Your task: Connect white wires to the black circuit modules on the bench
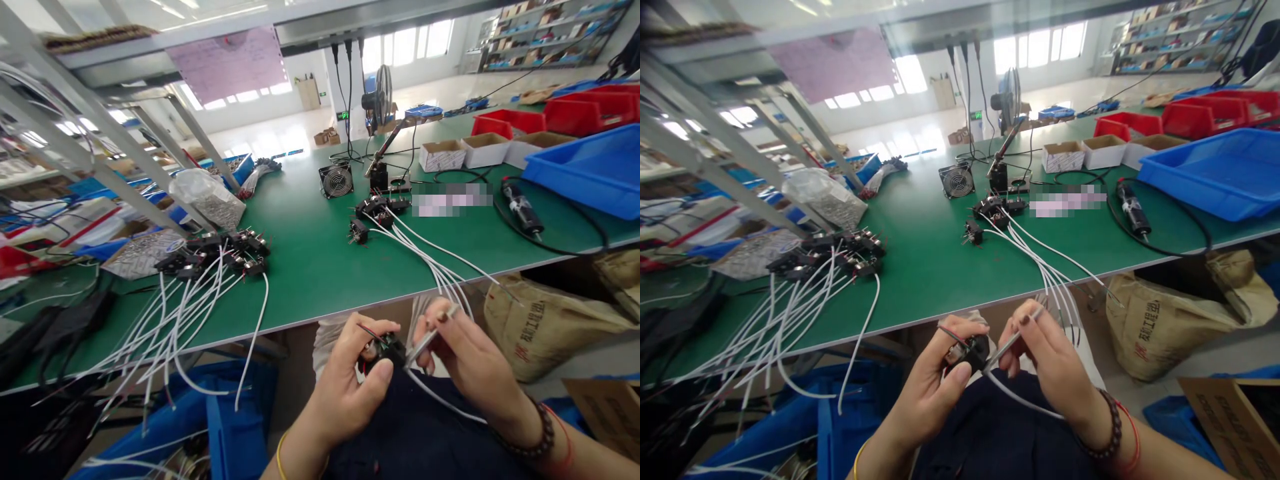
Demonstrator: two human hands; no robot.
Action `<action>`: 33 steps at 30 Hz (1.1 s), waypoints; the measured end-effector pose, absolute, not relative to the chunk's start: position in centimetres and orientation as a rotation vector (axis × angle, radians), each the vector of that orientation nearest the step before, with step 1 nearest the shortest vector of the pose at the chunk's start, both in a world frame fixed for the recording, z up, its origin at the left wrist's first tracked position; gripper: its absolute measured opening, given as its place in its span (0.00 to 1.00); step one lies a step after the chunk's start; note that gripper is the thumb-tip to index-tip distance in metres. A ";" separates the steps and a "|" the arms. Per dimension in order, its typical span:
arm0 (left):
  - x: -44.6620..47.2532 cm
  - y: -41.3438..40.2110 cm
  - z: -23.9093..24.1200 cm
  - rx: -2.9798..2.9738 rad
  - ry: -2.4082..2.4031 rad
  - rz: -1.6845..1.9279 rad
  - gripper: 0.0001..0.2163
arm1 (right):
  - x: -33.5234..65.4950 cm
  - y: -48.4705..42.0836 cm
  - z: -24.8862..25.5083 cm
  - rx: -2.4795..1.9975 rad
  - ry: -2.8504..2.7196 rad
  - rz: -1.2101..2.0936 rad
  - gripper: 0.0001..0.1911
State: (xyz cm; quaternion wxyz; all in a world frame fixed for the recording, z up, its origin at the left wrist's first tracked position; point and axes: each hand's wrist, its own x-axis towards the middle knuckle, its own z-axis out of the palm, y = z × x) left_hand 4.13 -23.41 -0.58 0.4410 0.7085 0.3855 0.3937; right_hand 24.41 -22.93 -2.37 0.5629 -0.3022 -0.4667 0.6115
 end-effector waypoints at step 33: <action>5.2 -24.2 -1.0 1.727 1.263 0.965 0.16 | 25.0 -24.1 -2.0 -0.789 -1.367 0.971 0.15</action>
